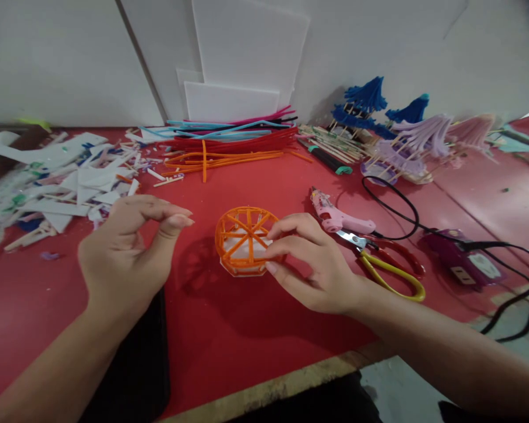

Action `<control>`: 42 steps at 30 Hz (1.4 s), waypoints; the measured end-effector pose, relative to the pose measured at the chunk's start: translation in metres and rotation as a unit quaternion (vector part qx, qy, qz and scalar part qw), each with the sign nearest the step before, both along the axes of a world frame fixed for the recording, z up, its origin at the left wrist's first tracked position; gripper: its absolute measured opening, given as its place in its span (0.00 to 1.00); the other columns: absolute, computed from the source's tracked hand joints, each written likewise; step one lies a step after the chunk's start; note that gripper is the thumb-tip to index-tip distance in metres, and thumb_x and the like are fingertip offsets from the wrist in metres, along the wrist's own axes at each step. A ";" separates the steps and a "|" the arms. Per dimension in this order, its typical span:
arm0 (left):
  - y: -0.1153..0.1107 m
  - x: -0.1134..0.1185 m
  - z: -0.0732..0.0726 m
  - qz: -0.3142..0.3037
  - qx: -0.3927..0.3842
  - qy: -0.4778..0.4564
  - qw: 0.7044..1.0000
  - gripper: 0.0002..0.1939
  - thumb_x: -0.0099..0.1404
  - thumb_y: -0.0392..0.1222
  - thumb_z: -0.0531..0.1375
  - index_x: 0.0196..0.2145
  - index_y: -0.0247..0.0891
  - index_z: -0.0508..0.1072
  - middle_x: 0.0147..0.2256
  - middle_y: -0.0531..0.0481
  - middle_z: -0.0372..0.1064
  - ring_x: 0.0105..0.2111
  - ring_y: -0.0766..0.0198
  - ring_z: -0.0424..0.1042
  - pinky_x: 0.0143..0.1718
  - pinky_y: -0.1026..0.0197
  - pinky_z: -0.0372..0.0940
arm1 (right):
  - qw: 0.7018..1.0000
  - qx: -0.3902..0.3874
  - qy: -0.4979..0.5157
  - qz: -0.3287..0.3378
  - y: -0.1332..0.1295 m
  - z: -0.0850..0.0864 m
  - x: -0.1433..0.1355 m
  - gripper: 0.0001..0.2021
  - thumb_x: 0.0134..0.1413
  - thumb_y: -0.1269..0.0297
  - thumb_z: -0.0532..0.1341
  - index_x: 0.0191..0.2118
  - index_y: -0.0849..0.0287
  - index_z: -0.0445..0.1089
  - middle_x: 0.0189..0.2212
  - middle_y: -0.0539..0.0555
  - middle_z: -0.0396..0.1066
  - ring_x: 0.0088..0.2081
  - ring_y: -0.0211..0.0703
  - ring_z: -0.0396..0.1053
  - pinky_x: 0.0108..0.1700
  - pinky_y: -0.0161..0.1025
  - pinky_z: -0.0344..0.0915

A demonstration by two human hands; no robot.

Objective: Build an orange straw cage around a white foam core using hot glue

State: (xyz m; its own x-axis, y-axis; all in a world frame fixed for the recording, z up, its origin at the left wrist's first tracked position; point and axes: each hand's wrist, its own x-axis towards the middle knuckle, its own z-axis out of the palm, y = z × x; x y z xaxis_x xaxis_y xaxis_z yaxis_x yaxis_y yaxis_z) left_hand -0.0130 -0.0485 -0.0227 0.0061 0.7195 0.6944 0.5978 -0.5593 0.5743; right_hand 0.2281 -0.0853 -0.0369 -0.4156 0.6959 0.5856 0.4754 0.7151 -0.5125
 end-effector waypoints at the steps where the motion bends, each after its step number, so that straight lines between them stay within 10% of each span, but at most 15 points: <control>1: 0.000 -0.002 0.002 0.019 -0.021 -0.004 1.000 0.05 0.63 0.36 0.62 0.29 0.40 0.75 0.30 0.52 0.74 0.33 0.63 0.72 0.40 0.58 0.65 | 1.000 0.001 0.003 0.001 0.000 0.000 0.000 0.06 0.55 0.73 0.60 0.38 0.59 0.71 0.41 0.57 0.67 0.44 0.44 0.67 0.47 0.45 0.67; 7: 0.001 -0.010 0.008 -0.035 -0.032 -0.051 0.998 0.21 0.71 0.40 0.52 0.20 0.40 0.68 0.19 0.55 0.67 0.26 0.66 0.71 0.37 0.59 0.66 | 1.000 -0.004 0.008 0.004 -0.001 -0.001 0.001 0.06 0.55 0.73 0.60 0.38 0.60 0.71 0.41 0.58 0.67 0.45 0.44 0.67 0.47 0.44 0.66; 10: -0.004 -0.003 0.008 -0.129 -0.005 0.107 0.986 0.05 0.66 0.43 0.58 0.35 0.42 0.73 0.36 0.49 0.74 0.38 0.59 0.73 0.43 0.54 0.65 | 1.000 -0.005 0.006 0.009 0.000 -0.001 0.001 0.06 0.56 0.73 0.59 0.39 0.59 0.71 0.42 0.57 0.66 0.45 0.44 0.67 0.48 0.45 0.66; 14: -0.011 0.008 0.005 -0.230 0.046 0.280 0.931 0.15 0.61 0.42 0.63 0.47 0.47 0.70 0.46 0.49 0.73 0.45 0.54 0.71 0.54 0.45 0.59 | 1.000 -0.010 0.004 0.030 0.002 -0.001 0.003 0.06 0.56 0.74 0.57 0.38 0.60 0.70 0.42 0.58 0.66 0.46 0.45 0.66 0.49 0.47 0.66; 42: -0.014 0.012 -0.003 -0.191 0.098 0.274 0.937 0.08 0.58 0.38 0.64 0.33 0.47 0.69 0.39 0.51 0.76 0.44 0.51 0.70 0.51 0.40 0.61 | 1.000 0.006 -0.001 0.001 0.002 -0.003 -0.004 0.03 0.57 0.68 0.62 0.38 0.56 0.70 0.43 0.56 0.66 0.47 0.45 0.66 0.48 0.46 0.66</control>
